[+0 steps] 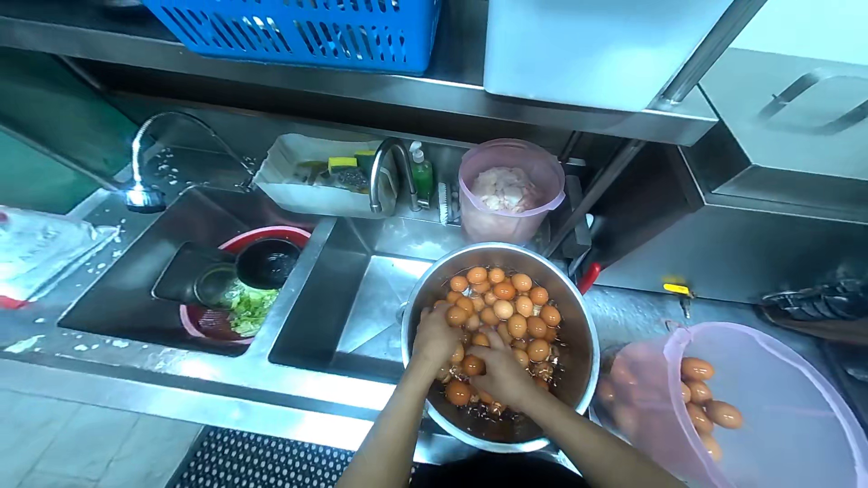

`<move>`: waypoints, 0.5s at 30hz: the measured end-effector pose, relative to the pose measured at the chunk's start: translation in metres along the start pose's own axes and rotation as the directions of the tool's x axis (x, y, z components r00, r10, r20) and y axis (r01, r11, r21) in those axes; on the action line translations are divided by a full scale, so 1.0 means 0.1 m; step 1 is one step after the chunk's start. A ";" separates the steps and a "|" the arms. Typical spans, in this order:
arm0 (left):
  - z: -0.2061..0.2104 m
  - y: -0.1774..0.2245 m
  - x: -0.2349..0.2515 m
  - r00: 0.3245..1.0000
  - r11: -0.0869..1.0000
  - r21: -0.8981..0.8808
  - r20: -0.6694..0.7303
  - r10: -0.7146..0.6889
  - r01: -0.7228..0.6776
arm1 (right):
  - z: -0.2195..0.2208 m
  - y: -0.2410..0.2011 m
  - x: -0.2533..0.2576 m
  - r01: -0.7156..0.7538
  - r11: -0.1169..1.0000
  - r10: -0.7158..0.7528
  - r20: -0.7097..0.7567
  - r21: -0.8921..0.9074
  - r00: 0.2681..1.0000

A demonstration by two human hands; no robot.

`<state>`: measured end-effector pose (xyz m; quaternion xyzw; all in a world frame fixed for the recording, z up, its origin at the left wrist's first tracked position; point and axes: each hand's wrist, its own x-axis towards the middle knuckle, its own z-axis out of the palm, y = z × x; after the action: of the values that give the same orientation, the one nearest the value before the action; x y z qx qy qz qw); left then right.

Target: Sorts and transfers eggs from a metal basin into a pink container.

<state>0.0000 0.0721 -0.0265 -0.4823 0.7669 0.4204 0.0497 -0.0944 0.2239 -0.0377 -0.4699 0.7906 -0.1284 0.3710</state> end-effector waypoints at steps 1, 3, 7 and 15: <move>-0.04 -0.03 -0.02 1.000 0.994 -0.103 -0.011 0.029 -0.030 | -0.05 0.03 -0.02 0.010 0.997 -0.007 -0.031 0.074 0.999; -0.15 -0.05 -0.10 0.999 0.932 -0.362 0.027 0.027 -0.015 | -0.21 0.07 -0.11 0.010 0.952 0.011 -0.069 0.307 0.998; -0.34 0.00 -0.35 0.968 0.635 -0.749 0.249 0.006 0.189 | -0.69 0.10 -0.48 -0.097 0.323 0.059 0.082 0.942 0.995; -0.30 0.09 -0.64 0.891 0.338 -0.909 0.349 0.291 0.246 | -1.41 0.48 -1.51 0.343 -0.255 -0.263 -0.406 0.904 0.875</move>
<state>0.0371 0.0975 0.0288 -0.2977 0.3546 0.8839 -0.0657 -0.1824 0.3550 0.1041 -0.2004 0.2788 -0.7777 0.5266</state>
